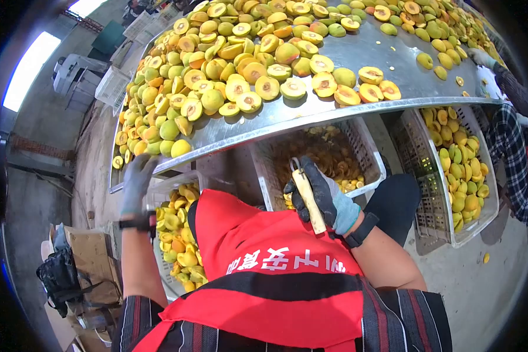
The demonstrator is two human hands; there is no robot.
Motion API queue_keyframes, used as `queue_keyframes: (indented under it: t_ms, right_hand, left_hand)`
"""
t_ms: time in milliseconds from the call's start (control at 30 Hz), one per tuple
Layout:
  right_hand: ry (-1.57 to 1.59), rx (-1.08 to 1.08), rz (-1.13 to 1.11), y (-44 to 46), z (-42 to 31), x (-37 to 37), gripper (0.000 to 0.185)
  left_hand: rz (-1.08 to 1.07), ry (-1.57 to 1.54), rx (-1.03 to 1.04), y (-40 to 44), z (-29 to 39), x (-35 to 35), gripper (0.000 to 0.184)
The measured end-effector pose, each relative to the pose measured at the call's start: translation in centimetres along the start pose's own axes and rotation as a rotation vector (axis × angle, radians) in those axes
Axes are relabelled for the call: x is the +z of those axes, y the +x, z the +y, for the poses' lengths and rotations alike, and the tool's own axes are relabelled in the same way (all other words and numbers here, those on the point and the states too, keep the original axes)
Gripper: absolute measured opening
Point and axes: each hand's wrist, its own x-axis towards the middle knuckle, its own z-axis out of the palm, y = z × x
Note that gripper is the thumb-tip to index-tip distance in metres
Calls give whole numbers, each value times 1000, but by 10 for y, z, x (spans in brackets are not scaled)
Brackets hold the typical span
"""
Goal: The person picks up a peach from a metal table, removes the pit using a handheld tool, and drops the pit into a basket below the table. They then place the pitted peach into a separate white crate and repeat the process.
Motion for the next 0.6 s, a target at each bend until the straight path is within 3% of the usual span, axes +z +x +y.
queue_keyframes:
  t_ms: [100,167,367,433,467,500,567,600]
  right_hand:
    - [-28,57,33,-9,-6,8,57]
    - [-2,68,59,-16,-7,8,52]
    - [-47,138,83,-28,-4,15,26]
    - [-16,133,79,-29,-8,19,20]
    - [-98,96,70,-28,-8,21,21]
    - [-180,62,60,-28,-9,25,21]
    - [-232,79,61,-28,-18,41,22]
    - [-317,6,19,-29,-22,50,23]
  left_hand:
    - [-81,194,-166,50,20,46,52]
    - [-294,347,-137,66,43,62,56]
    - [-291,237,-113,61,67,63,64]
    - [-99,-417,-137,53,48,76,59]
    - [-62,-792,-47,37,58,70,54]
    - [-66,-787,-47,23,64,70,54]
    - [-177,-1857,-40,-7,71,69,57]
    - [-396,-2065,-5,-26,89,60,61]
